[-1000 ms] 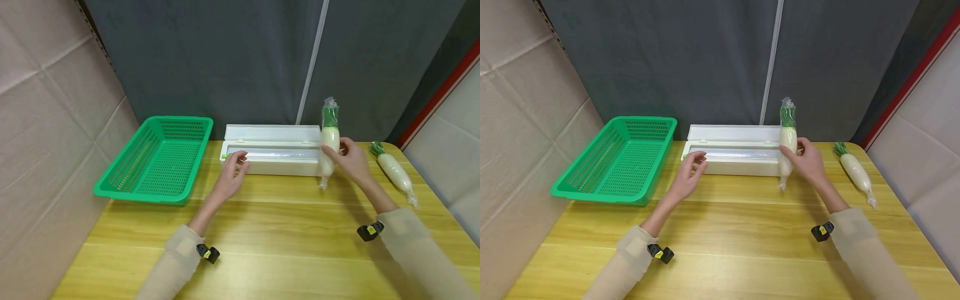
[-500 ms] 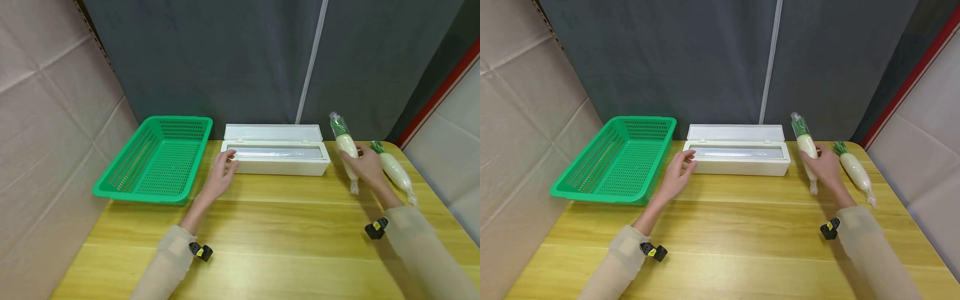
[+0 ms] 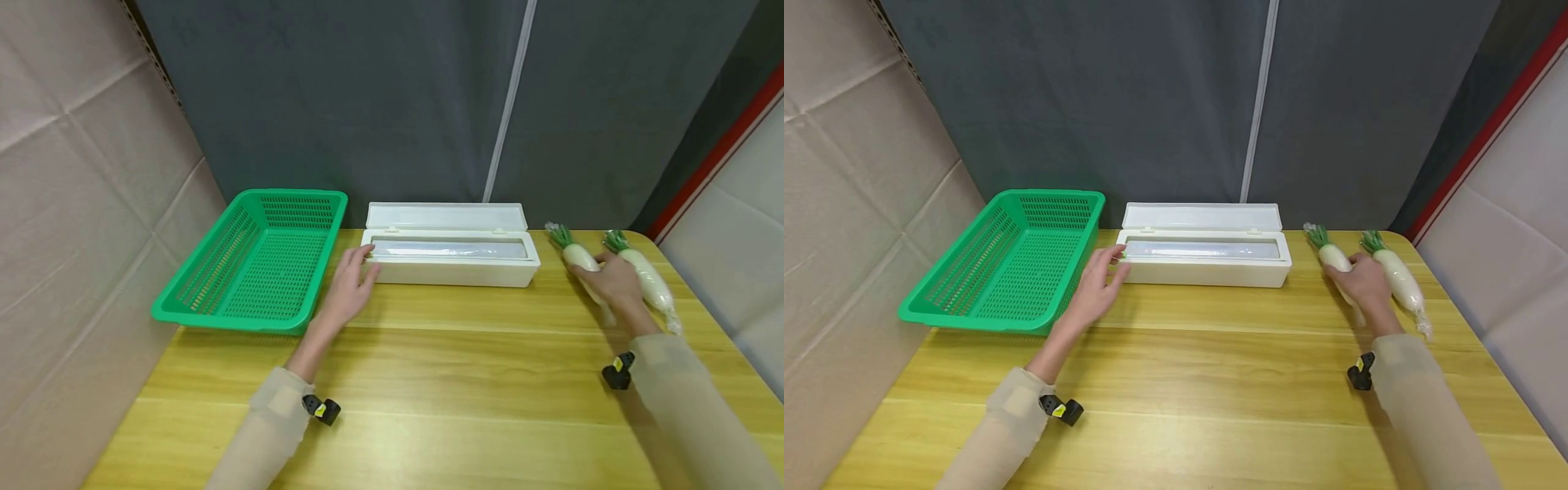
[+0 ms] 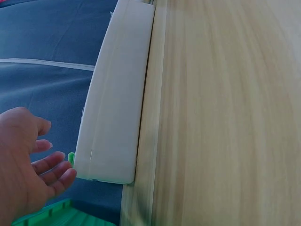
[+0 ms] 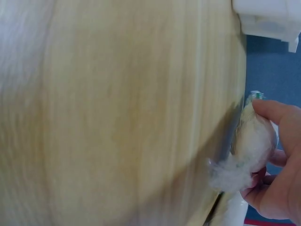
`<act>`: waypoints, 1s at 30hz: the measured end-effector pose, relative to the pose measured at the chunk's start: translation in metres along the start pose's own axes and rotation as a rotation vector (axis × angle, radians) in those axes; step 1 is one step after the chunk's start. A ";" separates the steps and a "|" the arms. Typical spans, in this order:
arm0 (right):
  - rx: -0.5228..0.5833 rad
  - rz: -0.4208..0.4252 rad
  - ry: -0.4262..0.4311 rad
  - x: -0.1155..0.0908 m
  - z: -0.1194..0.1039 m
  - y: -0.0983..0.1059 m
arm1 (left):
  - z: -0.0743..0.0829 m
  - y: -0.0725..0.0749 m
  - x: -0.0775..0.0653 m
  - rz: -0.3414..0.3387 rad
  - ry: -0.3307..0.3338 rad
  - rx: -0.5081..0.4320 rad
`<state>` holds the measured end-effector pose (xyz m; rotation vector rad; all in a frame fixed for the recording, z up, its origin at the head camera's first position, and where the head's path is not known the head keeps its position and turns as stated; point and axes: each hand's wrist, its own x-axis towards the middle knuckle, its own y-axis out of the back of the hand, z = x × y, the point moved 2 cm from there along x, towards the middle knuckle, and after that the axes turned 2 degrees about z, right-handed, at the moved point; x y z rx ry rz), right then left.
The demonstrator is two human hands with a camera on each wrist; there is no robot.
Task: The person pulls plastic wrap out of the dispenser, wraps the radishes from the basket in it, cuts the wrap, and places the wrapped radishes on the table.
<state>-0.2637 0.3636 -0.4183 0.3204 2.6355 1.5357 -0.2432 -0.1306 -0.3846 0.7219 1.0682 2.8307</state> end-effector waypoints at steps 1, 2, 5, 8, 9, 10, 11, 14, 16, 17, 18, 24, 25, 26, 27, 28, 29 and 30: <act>-0.008 -0.001 0.000 0.000 0.002 0.000 | -0.001 0.000 0.000 -0.002 0.009 0.011; -0.005 -0.002 -0.001 -0.001 0.004 -0.001 | -0.002 0.001 0.000 -0.005 0.016 0.020; -0.013 0.001 0.001 -0.003 0.008 -0.001 | -0.003 0.003 -0.001 -0.006 0.025 0.049; -0.017 -0.001 0.001 -0.003 0.009 -0.001 | -0.002 0.005 0.000 -0.001 0.033 0.079; -0.022 0.000 0.006 -0.003 0.008 -0.001 | -0.002 0.005 0.000 0.001 0.034 0.089; -0.027 -0.001 0.012 -0.003 0.008 -0.001 | -0.002 0.006 0.000 0.002 0.036 0.101; -0.033 -0.003 0.017 -0.004 0.007 -0.001 | -0.002 0.006 0.000 0.001 0.041 0.111; -0.054 -0.013 0.019 -0.005 0.002 0.001 | -0.001 0.008 0.001 -0.012 0.058 0.140; -0.069 -0.018 0.016 -0.006 -0.001 0.001 | 0.001 0.010 0.001 -0.024 0.072 0.166; -0.077 -0.015 0.017 -0.006 -0.003 0.001 | 0.002 0.011 0.001 -0.030 0.077 0.179; -0.085 -0.011 0.019 -0.006 -0.005 0.001 | 0.003 0.012 0.001 -0.034 0.078 0.192; -0.168 0.013 0.079 -0.009 -0.018 0.001 | 0.009 0.018 0.004 -0.045 0.058 0.282; -0.182 0.009 0.089 -0.010 -0.020 0.001 | 0.010 0.019 0.004 -0.049 0.054 0.298; -0.192 0.005 0.100 -0.010 -0.022 0.001 | 0.011 0.020 0.004 -0.055 0.049 0.315; -0.198 -0.001 0.107 -0.011 -0.024 0.002 | 0.011 0.022 0.004 -0.058 0.043 0.331; -0.203 -0.004 0.114 -0.011 -0.026 0.002 | 0.012 0.023 0.004 -0.065 0.040 0.348; -0.208 -0.005 0.124 -0.012 -0.028 0.002 | 0.012 0.024 0.004 -0.075 0.038 0.369; -0.209 -0.006 0.132 -0.012 -0.030 0.003 | 0.012 0.025 0.004 -0.087 0.038 0.387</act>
